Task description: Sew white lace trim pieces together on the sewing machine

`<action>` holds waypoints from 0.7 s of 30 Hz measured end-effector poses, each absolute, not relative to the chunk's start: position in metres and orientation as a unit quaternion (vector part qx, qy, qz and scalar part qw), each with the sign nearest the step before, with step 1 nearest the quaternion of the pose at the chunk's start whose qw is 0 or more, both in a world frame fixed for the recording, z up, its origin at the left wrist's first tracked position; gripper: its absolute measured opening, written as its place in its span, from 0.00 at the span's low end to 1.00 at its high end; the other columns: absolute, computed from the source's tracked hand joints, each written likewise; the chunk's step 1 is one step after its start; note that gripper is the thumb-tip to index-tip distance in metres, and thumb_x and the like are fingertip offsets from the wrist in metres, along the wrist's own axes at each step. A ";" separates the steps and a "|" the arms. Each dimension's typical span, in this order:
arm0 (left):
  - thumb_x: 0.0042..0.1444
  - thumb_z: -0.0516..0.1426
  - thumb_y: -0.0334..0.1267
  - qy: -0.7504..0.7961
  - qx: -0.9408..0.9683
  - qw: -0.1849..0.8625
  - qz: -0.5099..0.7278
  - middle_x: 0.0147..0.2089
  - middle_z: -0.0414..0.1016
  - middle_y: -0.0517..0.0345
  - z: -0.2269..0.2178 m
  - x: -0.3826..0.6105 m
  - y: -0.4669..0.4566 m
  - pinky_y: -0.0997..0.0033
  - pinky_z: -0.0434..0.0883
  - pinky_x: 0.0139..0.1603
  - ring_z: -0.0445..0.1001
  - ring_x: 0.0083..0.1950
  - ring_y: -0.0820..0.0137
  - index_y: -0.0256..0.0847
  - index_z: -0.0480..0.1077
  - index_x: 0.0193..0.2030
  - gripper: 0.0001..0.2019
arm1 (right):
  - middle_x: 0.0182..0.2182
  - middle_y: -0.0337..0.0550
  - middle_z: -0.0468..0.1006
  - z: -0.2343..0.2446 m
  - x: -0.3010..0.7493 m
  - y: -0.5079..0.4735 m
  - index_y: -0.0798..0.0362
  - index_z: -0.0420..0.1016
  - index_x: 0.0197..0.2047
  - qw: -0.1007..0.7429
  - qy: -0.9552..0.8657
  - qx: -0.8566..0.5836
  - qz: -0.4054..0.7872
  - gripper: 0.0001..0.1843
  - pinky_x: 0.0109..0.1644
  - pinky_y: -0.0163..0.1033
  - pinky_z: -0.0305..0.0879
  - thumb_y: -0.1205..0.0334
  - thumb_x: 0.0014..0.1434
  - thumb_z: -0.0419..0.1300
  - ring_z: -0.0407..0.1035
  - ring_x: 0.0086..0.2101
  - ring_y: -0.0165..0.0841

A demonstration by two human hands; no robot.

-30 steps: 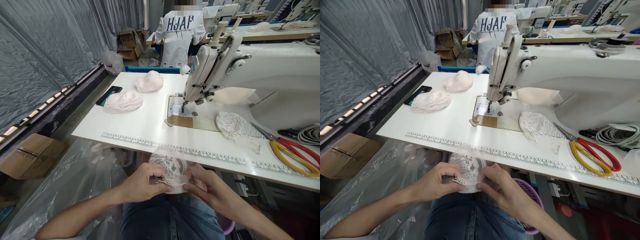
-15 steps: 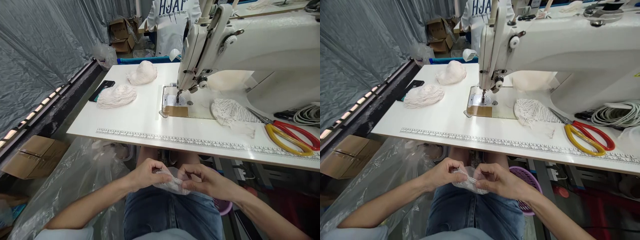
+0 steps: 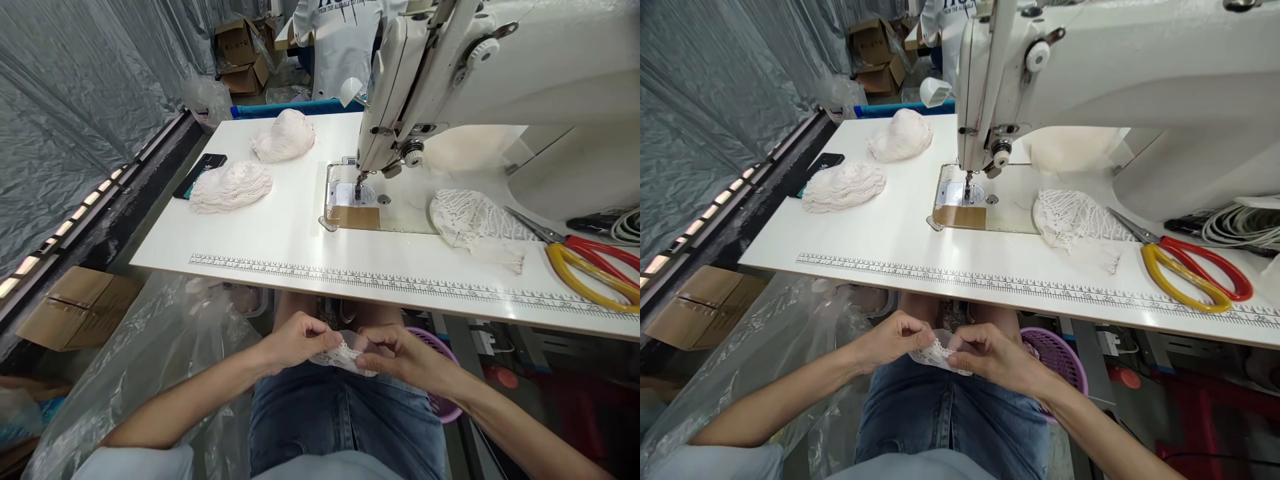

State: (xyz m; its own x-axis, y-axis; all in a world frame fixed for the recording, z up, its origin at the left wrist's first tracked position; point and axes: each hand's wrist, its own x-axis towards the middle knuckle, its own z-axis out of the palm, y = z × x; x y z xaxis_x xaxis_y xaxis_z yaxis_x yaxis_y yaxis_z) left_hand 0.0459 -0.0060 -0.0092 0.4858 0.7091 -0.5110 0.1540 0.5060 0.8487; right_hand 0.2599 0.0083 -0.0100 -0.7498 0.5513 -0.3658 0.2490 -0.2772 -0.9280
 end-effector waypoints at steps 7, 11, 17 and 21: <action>0.42 0.66 0.42 0.455 0.490 0.723 0.173 0.30 0.73 0.57 -0.006 0.044 -0.003 0.76 0.63 0.34 0.67 0.32 0.73 0.33 0.75 0.35 0.16 | 0.23 0.36 0.64 -0.014 0.267 0.010 0.56 0.72 0.29 0.097 -0.586 -0.365 0.717 0.15 0.30 0.34 0.51 0.51 0.56 0.60 0.56 0.26 0.27; 0.45 0.64 0.40 0.467 0.510 0.695 0.195 0.30 0.73 0.56 -0.006 0.045 -0.004 0.77 0.62 0.32 0.67 0.31 0.73 0.32 0.75 0.35 0.13 | 0.23 0.36 0.65 -0.014 0.268 0.012 0.55 0.72 0.28 0.101 -0.582 -0.379 0.712 0.17 0.30 0.34 0.51 0.48 0.55 0.59 0.56 0.26 0.28; 0.46 0.63 0.38 0.484 0.522 0.672 0.205 0.28 0.73 0.57 -0.007 0.049 -0.006 0.79 0.60 0.30 0.65 0.29 0.75 0.31 0.76 0.34 0.11 | 0.24 0.37 0.65 -0.020 0.270 0.011 0.55 0.71 0.28 0.100 -0.574 -0.389 0.713 0.19 0.30 0.34 0.52 0.46 0.55 0.58 0.57 0.27 0.29; 0.47 0.62 0.37 0.501 0.519 0.661 0.206 0.28 0.72 0.57 -0.007 0.053 -0.007 0.79 0.60 0.29 0.64 0.29 0.75 0.31 0.76 0.33 0.10 | 0.25 0.36 0.65 -0.025 0.270 0.006 0.55 0.71 0.29 0.106 -0.576 -0.369 0.722 0.17 0.31 0.33 0.53 0.48 0.55 0.59 0.58 0.28 0.28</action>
